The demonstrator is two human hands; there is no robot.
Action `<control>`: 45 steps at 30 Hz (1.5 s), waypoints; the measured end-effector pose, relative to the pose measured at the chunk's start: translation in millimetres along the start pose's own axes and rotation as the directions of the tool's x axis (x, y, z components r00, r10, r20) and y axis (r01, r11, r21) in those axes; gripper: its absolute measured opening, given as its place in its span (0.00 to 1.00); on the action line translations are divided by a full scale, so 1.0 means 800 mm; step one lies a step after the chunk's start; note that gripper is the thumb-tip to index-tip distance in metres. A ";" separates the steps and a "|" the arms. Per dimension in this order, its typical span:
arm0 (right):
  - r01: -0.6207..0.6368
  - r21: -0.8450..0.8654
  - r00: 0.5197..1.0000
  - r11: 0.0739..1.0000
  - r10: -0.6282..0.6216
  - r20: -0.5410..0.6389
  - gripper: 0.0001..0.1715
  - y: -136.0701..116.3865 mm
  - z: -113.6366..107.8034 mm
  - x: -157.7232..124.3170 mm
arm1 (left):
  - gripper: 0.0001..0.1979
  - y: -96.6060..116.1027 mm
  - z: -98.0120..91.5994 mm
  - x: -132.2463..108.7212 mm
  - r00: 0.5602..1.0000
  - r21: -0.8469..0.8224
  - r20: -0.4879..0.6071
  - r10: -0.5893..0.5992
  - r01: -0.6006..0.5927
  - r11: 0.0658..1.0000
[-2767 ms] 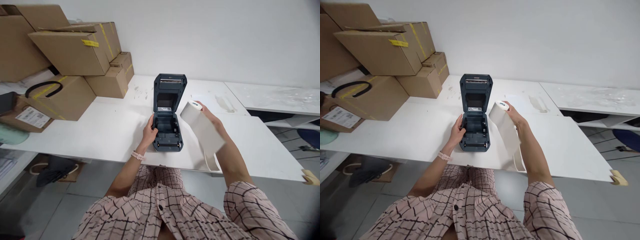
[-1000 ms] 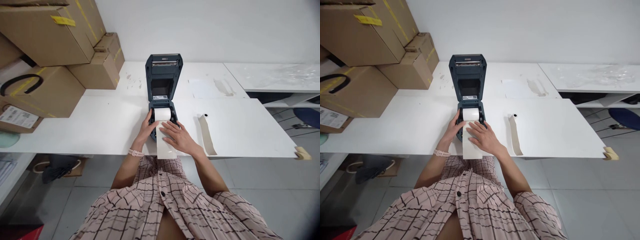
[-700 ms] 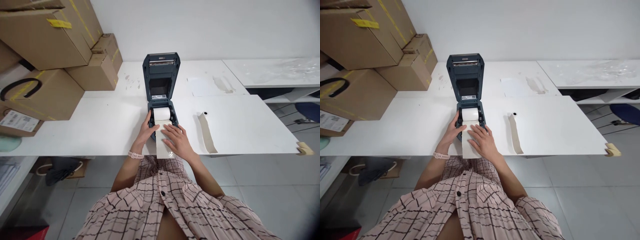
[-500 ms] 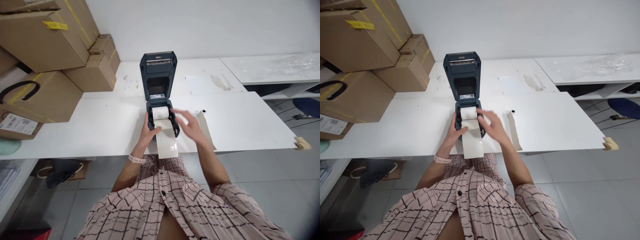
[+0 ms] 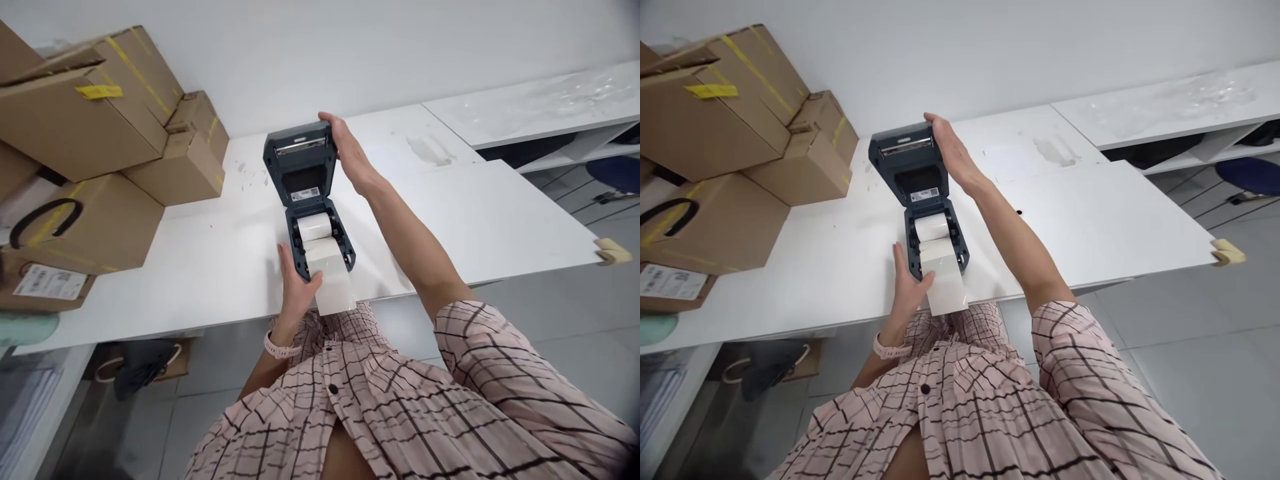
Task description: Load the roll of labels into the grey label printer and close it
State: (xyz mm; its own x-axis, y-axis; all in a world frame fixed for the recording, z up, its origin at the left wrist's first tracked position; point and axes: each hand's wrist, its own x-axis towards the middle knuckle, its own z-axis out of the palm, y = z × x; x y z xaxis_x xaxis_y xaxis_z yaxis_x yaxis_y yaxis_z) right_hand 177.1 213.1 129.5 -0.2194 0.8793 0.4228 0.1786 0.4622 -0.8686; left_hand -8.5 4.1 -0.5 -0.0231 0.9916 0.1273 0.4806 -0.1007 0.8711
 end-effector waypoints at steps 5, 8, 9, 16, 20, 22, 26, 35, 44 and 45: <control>0.045 -0.066 0.999 0.997 -0.046 -0.006 0.53 -0.012 -0.003 -0.025 | 0.34 0.026 0.007 0.015 0.886 0.454 0.346 0.309 -0.446 0.771; 0.051 -0.053 0.999 0.997 -0.050 0.009 0.52 -0.013 -0.003 -0.020 | 0.30 0.035 0.009 0.020 0.851 0.502 0.463 0.248 -0.483 0.717; 0.049 -0.051 0.999 0.997 -0.049 0.011 0.52 -0.012 -0.003 -0.017 | 0.30 0.036 0.010 0.022 0.855 0.500 0.461 0.239 -0.472 0.727; 0.059 -0.033 0.998 0.998 -0.058 0.017 0.55 -0.009 -0.004 -0.017 | 0.32 0.026 0.017 0.021 0.887 0.190 0.328 0.325 -0.399 0.897; 0.111 -0.004 0.994 0.994 -0.111 0.002 0.48 -0.014 -0.002 -0.071 | 0.21 0.012 0.018 -0.019 0.890 0.079 0.216 0.401 -0.425 0.902; 0.131 0.001 0.991 0.991 -0.130 -0.039 0.40 -0.011 0.005 -0.116 | 0.18 0.004 0.012 -0.047 0.892 0.020 0.176 0.416 -0.426 0.904; 0.060 -0.040 0.991 0.997 -0.064 -0.117 0.25 0.015 0.031 -0.204 | 0.15 0.005 -0.006 -0.069 0.938 -0.017 -0.192 0.289 -0.298 0.954; -0.443 0.408 0.880 0.798 0.475 0.027 0.62 0.070 0.055 -0.247 | 0.45 0.024 -0.001 0.026 0.962 -0.524 0.070 -0.266 0.262 0.810; -0.361 0.243 0.929 0.901 0.371 0.003 0.56 0.070 0.054 -0.252 | 0.37 0.015 0.004 0.021 0.987 -0.523 0.028 -0.158 0.149 0.839; -0.319 0.164 0.944 0.933 0.329 -0.032 0.52 0.066 0.055 -0.253 | 0.38 0.014 0.005 0.015 0.986 -0.505 0.027 -0.165 0.156 0.849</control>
State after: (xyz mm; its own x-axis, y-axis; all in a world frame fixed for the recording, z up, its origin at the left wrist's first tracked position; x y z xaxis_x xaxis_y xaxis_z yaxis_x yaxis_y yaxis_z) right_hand 188.8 54.7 -12.9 -0.1177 0.9855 0.1219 0.0794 0.1317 -0.9881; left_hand -0.3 15.2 8.9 -0.0780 0.9965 -0.0311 -0.0385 0.0282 0.9989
